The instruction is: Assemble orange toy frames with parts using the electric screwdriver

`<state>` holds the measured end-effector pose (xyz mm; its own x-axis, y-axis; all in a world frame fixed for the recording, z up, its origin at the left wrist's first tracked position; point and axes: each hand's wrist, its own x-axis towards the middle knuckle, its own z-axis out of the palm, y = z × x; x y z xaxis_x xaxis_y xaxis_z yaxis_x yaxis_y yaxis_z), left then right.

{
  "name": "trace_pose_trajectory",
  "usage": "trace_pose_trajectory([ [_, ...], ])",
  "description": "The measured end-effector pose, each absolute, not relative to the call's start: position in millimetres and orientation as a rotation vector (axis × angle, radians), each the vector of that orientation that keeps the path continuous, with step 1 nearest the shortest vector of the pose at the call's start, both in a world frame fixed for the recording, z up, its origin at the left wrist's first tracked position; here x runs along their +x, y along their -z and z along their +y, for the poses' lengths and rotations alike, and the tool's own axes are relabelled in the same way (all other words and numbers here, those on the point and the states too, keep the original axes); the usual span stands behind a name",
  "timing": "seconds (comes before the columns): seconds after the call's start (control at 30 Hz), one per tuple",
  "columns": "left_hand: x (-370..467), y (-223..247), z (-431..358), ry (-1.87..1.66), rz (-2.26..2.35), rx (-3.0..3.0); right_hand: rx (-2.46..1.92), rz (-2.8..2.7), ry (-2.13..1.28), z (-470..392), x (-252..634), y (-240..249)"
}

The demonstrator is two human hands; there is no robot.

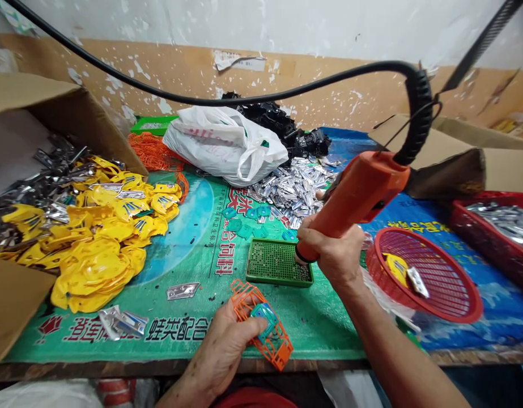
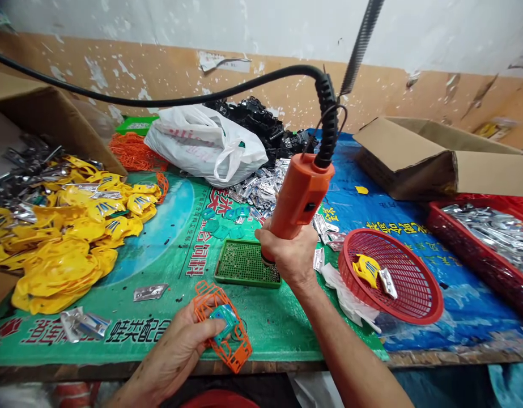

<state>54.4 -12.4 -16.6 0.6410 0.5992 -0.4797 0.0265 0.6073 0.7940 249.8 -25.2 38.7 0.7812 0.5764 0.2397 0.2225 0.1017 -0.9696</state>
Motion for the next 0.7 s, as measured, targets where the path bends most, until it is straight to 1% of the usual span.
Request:
trace_pose_trajectory([
  [0.7,54.0,20.8,-12.2,-0.362,0.827,0.800,-1.473,-0.714,-0.264,-28.2,244.6,-36.4],
])
